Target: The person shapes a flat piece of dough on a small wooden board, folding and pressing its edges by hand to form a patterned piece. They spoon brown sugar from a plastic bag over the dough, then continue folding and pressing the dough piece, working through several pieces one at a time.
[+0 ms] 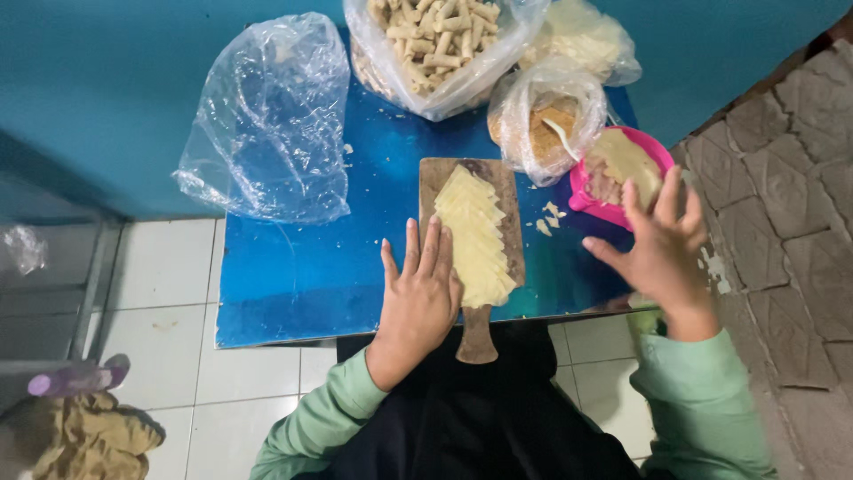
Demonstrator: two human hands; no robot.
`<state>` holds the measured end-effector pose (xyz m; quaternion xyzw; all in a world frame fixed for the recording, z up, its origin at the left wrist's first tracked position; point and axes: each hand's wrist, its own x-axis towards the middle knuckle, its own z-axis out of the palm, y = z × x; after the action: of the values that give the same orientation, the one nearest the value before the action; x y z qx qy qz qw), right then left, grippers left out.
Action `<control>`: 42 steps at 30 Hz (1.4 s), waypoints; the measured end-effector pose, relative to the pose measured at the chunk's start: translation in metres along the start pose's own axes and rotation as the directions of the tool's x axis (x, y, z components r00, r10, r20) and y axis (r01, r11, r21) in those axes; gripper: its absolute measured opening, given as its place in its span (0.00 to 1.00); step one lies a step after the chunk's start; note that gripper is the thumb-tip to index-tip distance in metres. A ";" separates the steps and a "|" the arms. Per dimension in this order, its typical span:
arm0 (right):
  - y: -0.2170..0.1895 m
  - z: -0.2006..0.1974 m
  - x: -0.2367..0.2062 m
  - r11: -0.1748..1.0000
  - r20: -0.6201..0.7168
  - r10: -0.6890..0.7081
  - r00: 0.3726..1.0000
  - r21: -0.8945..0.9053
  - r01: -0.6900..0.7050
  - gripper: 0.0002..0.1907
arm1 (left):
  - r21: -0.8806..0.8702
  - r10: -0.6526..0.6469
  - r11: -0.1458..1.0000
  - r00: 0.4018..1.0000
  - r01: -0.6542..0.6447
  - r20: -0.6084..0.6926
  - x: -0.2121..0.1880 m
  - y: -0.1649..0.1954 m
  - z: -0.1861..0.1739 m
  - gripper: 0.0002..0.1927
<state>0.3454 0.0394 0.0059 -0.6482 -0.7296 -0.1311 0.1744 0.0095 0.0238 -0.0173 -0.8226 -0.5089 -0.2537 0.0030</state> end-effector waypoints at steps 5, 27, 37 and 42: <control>0.005 0.026 -0.037 0.998 -0.009 0.054 0.999 -0.017 -0.054 0.42 | 0.002 0.004 1.000 1.000 -0.004 -0.004 -0.001 -0.001 0.001 0.31; -0.026 -0.015 -0.050 0.804 0.050 0.030 0.998 0.592 -0.054 0.25 | 0.004 -0.021 1.000 1.000 0.021 -0.001 0.000 0.000 0.003 0.31; -0.138 -0.008 -0.044 0.887 0.015 -0.436 0.900 -0.163 0.433 0.33 | -0.023 -0.005 1.000 1.000 0.005 0.003 -0.002 0.000 -0.001 0.32; -0.141 -0.031 -0.054 0.560 0.118 -0.624 0.772 -0.621 0.548 0.21 | -0.017 -0.020 1.000 1.000 0.020 0.000 -0.001 0.001 0.002 0.31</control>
<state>0.2135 -0.0398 0.0159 -0.3790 -0.8051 -0.4520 -0.0622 0.0109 0.0227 -0.0191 -0.8173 -0.5151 -0.2580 -0.0064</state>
